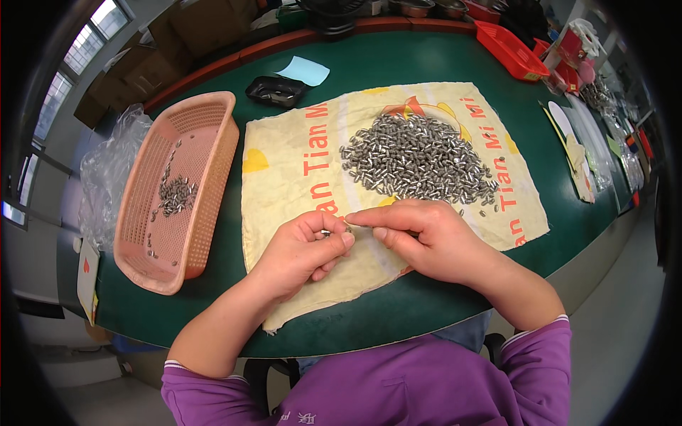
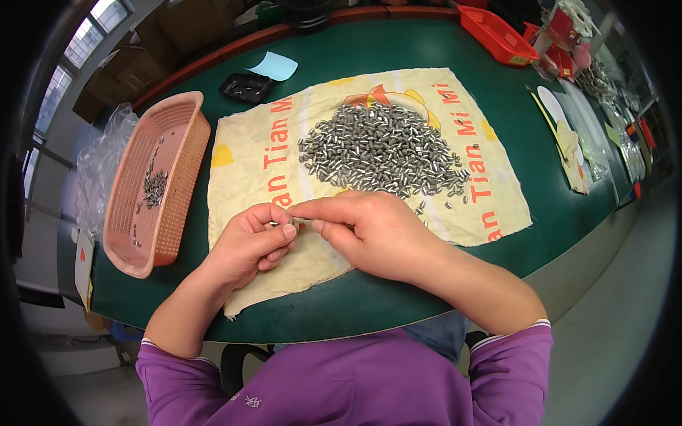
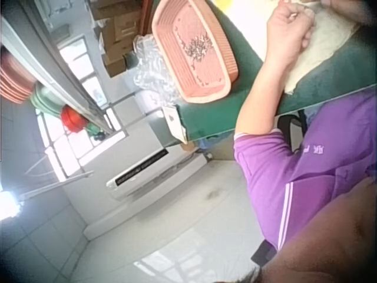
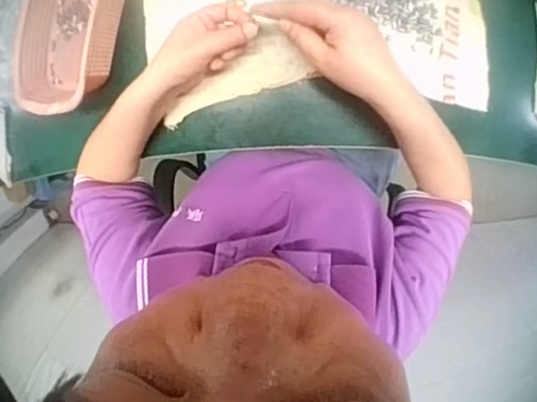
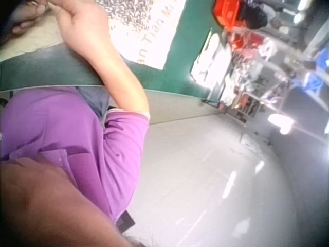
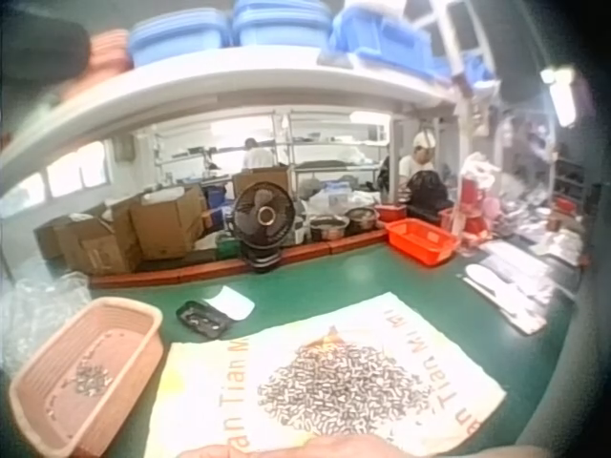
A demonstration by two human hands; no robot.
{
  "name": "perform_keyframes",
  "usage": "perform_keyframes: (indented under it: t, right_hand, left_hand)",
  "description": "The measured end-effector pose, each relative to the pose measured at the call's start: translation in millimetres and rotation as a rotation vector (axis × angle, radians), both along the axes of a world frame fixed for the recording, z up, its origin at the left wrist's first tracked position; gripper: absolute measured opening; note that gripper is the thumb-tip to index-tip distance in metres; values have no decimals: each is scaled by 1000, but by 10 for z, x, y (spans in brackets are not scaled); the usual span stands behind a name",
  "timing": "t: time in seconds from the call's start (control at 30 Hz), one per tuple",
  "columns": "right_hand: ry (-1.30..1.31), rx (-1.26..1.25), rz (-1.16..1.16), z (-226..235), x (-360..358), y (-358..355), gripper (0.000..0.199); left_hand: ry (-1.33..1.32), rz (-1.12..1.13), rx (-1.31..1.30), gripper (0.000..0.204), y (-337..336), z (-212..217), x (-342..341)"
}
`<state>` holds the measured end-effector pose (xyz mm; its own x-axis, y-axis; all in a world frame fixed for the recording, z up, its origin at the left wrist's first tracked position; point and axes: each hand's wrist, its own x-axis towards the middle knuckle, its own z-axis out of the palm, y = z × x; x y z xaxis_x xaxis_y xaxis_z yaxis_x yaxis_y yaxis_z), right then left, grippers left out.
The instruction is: Inspecting and sorting small metal components on a workbench.
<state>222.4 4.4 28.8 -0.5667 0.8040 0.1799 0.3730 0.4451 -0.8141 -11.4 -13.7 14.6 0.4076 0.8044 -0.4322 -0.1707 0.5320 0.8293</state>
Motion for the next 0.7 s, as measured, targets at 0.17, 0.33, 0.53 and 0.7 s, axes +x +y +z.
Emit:
perform_keyframes:
  t: [0.17,0.33,0.53,0.7]
  right_hand:
    - [-15,-83,49,42,-8,-9,34]
    - [-26,-64,45,43,-22,-13,33]
    - [-69,224,-135,-19,10,24,28]
    - [-131,291,-302,41,86,130,26]
  left_hand:
    - [-1,-3,-4,12,6,-15,-10]
    - [18,1,6,12,2,5,8]
    - [6,-18,8,12,6,17,5]
    - [-27,-21,15,12,3,-11,-18]
